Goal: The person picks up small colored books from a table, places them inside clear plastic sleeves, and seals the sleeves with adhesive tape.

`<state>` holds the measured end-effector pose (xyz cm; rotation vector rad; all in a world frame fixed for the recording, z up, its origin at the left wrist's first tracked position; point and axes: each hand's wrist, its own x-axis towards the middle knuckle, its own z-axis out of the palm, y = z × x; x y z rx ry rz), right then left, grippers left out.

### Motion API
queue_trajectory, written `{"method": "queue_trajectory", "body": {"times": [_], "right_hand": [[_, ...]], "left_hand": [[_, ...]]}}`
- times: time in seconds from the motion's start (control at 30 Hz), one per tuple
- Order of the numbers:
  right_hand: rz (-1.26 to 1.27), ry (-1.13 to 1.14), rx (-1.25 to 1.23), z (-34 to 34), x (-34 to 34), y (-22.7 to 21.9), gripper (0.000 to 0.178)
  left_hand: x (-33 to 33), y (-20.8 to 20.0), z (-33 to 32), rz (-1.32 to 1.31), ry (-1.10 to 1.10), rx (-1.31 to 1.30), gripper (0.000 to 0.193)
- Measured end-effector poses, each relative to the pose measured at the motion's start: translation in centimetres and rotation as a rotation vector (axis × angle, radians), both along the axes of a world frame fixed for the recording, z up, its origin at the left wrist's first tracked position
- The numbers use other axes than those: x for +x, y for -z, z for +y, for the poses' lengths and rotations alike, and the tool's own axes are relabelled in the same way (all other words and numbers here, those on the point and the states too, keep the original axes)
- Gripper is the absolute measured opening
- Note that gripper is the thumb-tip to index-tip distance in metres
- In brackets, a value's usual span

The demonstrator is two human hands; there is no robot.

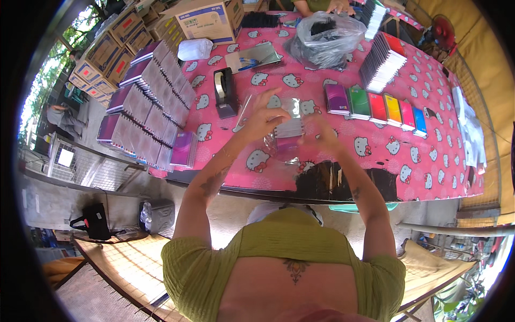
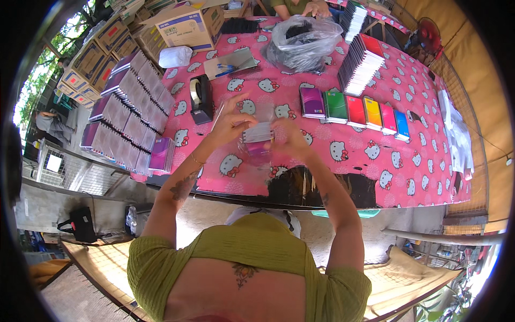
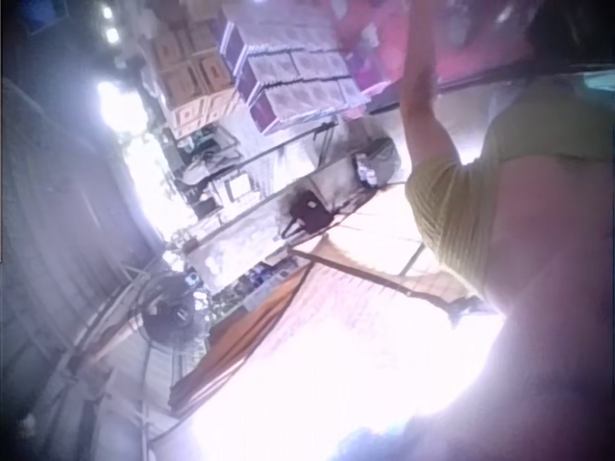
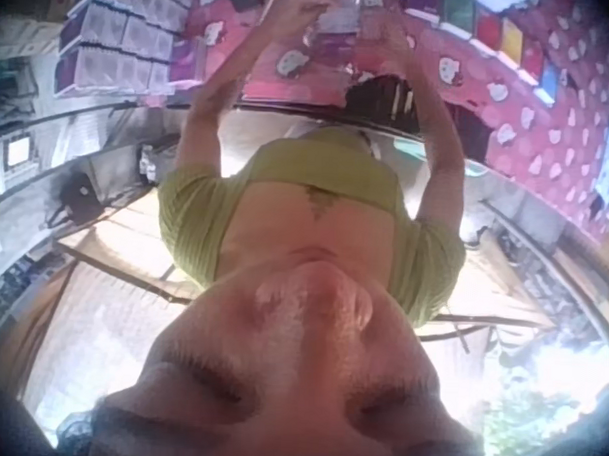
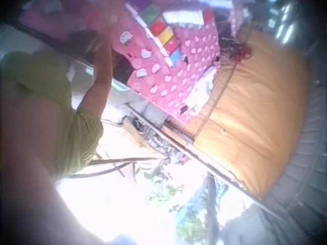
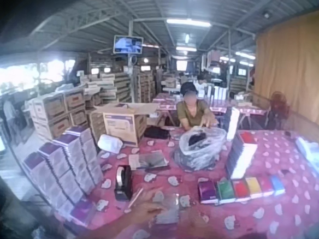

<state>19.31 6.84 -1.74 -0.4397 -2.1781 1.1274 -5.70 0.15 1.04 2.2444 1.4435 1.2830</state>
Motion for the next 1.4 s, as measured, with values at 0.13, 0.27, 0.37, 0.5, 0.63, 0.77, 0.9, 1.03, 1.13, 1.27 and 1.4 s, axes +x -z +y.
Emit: {"method": "queue_trajectory", "body": {"times": [0.13, 0.27, 0.37, 0.5, 0.63, 0.77, 0.9, 1.03, 1.13, 1.27, 1.4], "right_hand": [[-0.113, -0.003, 0.513, -1.3, -1.3, 0.4, 0.045], [-0.131, -0.011, 0.311, -1.4, -1.6, 1.1, 0.038], [0.049, 0.053, 0.127, -1.0, -2.4, 1.8, 0.029], [0.149, 0.219, -0.207, 0.7, -4.0, 1.5, 0.024], [-0.091, -0.033, -0.538, 3.4, -4.2, 1.0, 0.029], [0.064, -0.059, -0.015, 0.8, -2.2, -0.4, 0.031], [0.061, 0.009, 0.469, 0.6, -1.9, 0.5, 0.029], [-0.066, 0.115, 0.296, -0.5, -2.8, 0.8, 0.025], [-0.102, 0.233, 0.252, -1.1, -3.3, -0.4, 0.036], [-0.074, 0.327, 0.000, 0.8, -3.2, 0.8, 0.049], [0.117, 0.258, -0.649, 0.3, -3.8, 2.3, 0.047]], "left_hand": [[1.0, 0.9, 0.9, 0.052, 0.025, 0.020, 0.014], [2.0, 2.6, 1.2, 0.084, -0.102, -0.018, 0.037], [3.5, 2.9, 1.6, -0.341, -0.187, -0.173, 0.054], [0.2, 4.1, 0.5, -0.648, 0.032, -0.625, 0.061], [-1.4, 5.1, 0.2, -0.499, 0.000, -0.857, 0.054], [0.9, 1.5, -3.1, -0.062, 0.019, -0.221, 0.034], [2.2, 1.1, -3.9, 0.235, -0.045, 0.037, 0.029], [1.4, 2.2, -2.9, 0.117, -0.115, -0.238, 0.031], [3.6, 0.2, -2.1, -0.016, -0.259, -0.467, 0.038], [2.8, 0.5, -0.1, 0.088, -0.311, -0.268, 0.054], [-2.0, 6.5, 1.4, -0.566, -0.151, -0.624, 0.050]]}}
